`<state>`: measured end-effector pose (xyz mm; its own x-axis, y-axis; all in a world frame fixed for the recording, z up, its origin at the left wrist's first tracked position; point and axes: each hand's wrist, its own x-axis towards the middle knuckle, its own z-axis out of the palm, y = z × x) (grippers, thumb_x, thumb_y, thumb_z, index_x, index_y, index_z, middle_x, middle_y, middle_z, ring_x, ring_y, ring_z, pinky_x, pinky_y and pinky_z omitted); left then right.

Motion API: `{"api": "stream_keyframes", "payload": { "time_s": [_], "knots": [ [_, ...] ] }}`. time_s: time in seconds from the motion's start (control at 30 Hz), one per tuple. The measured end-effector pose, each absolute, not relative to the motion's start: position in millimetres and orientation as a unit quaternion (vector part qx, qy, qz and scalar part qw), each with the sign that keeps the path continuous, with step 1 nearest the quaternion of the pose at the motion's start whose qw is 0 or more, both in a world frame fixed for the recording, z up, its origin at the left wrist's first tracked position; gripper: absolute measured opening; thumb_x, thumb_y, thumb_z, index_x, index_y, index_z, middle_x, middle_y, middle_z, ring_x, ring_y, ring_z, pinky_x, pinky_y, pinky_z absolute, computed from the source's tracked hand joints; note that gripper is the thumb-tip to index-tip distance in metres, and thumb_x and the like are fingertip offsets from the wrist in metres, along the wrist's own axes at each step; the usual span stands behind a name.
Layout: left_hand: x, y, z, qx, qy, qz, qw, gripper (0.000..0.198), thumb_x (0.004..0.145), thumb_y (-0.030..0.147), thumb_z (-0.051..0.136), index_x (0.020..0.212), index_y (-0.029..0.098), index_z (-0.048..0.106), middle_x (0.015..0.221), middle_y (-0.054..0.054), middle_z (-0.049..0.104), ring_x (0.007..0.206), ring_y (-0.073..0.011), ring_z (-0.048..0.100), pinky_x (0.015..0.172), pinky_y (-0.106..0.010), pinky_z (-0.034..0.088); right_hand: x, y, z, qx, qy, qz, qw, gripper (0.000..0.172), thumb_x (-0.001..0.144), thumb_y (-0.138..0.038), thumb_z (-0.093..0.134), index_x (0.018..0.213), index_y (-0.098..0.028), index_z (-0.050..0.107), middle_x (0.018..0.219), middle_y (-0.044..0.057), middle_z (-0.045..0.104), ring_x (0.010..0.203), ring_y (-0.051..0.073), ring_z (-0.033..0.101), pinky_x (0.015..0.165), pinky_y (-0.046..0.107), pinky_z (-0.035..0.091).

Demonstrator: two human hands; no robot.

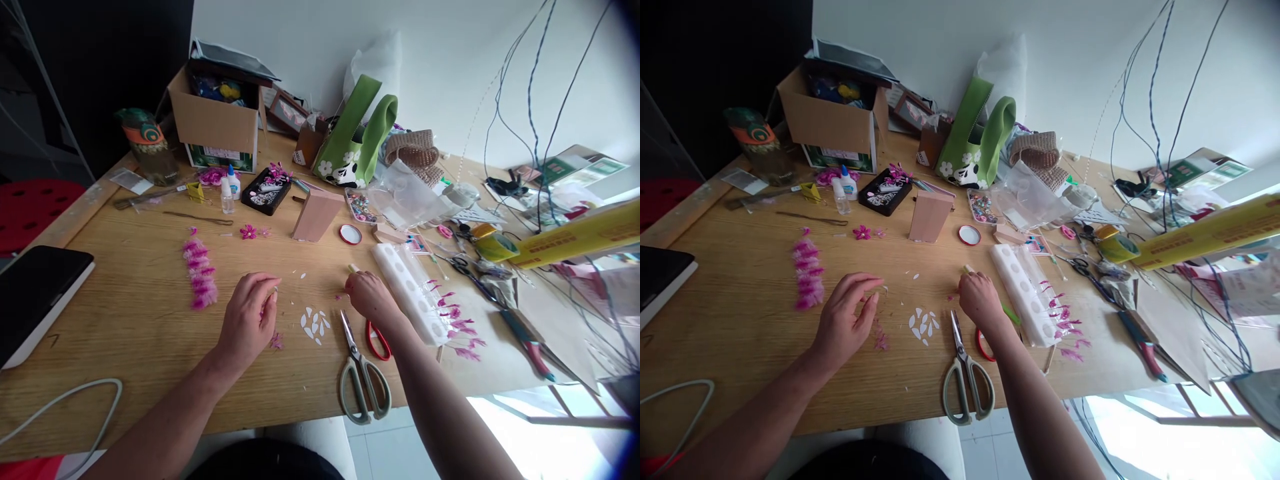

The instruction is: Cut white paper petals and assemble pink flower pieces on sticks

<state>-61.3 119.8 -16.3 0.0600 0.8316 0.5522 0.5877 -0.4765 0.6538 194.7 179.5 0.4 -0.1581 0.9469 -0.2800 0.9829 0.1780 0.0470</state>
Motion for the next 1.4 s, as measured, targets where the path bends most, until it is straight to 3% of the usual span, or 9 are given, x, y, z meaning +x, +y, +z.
{"api": "stream_keyframes", "payload": {
  "time_s": [0.37, 0.5, 0.67, 0.87, 1.13, 1.4],
  "knots": [
    [-62, 119, -17, 0.718, 0.495, 0.472, 0.129, 0.026, 0.088, 0.008, 0.048, 0.108, 0.019, 0.059, 0.103, -0.009, 0.061, 0.098, -0.0212, 0.059, 0.085, -0.037, 0.053, 198, 184, -1, 0.623, 0.77, -0.1, 0.096, 0.019, 0.081, -0.003, 0.05, 0.084, -0.014, 0.065, 0.086, 0.009, 0.068, 0.088, 0.02, 0.061, 0.079, 0.026, 0.038],
    [-62, 118, -16, 0.719, 0.493, 0.471, 0.132, 0.025, 0.087, 0.007, 0.048, 0.107, 0.019, 0.059, 0.103, -0.009, 0.061, 0.098, -0.0212, 0.059, 0.085, -0.037, 0.053, 196, 182, 1, 0.638, 0.758, -0.115, 0.07, 0.021, 0.079, 0.0, 0.048, 0.083, -0.015, 0.064, 0.082, 0.008, 0.067, 0.083, 0.019, 0.061, 0.072, 0.026, 0.037],
    [-62, 118, -15, 0.716, 0.493, 0.473, 0.141, 0.025, 0.087, 0.007, 0.048, 0.107, 0.018, 0.059, 0.103, -0.009, 0.061, 0.097, -0.021, 0.059, 0.082, -0.036, 0.054, 186, 164, 21, 0.666, 0.733, -0.139, 0.017, 0.009, 0.085, -0.013, 0.054, 0.088, -0.017, 0.06, 0.081, 0.004, 0.067, 0.075, 0.017, 0.06, 0.064, 0.025, 0.037],
    [-61, 118, -15, 0.716, 0.492, 0.473, 0.148, 0.025, 0.087, 0.007, 0.049, 0.107, 0.018, 0.059, 0.104, -0.009, 0.061, 0.099, -0.0209, 0.059, 0.081, -0.035, 0.054, 169, 116, 30, 0.635, 0.722, -0.268, -0.058, 0.01, 0.081, -0.012, 0.057, 0.086, -0.02, 0.061, 0.079, -0.001, 0.067, 0.072, 0.013, 0.061, 0.066, 0.022, 0.04],
    [-61, 118, -16, 0.719, 0.49, 0.472, 0.141, 0.025, 0.086, 0.005, 0.05, 0.106, 0.015, 0.06, 0.102, -0.01, 0.061, 0.098, -0.0209, 0.058, 0.081, -0.034, 0.054, 158, 90, 17, 0.676, 0.688, -0.266, -0.009, 0.018, 0.082, -0.007, 0.053, 0.094, -0.018, 0.06, 0.083, 0.003, 0.07, 0.077, 0.017, 0.063, 0.067, 0.025, 0.038],
    [-61, 118, -14, 0.722, 0.487, 0.471, 0.142, 0.024, 0.087, 0.006, 0.05, 0.106, 0.016, 0.06, 0.102, -0.01, 0.061, 0.098, -0.021, 0.058, 0.08, -0.034, 0.054, 156, 74, 11, 0.654, 0.731, -0.194, -0.012, 0.01, 0.087, -0.012, 0.057, 0.081, -0.019, 0.061, 0.084, 0.005, 0.066, 0.087, 0.022, 0.06, 0.074, 0.029, 0.039]
  ]
}}
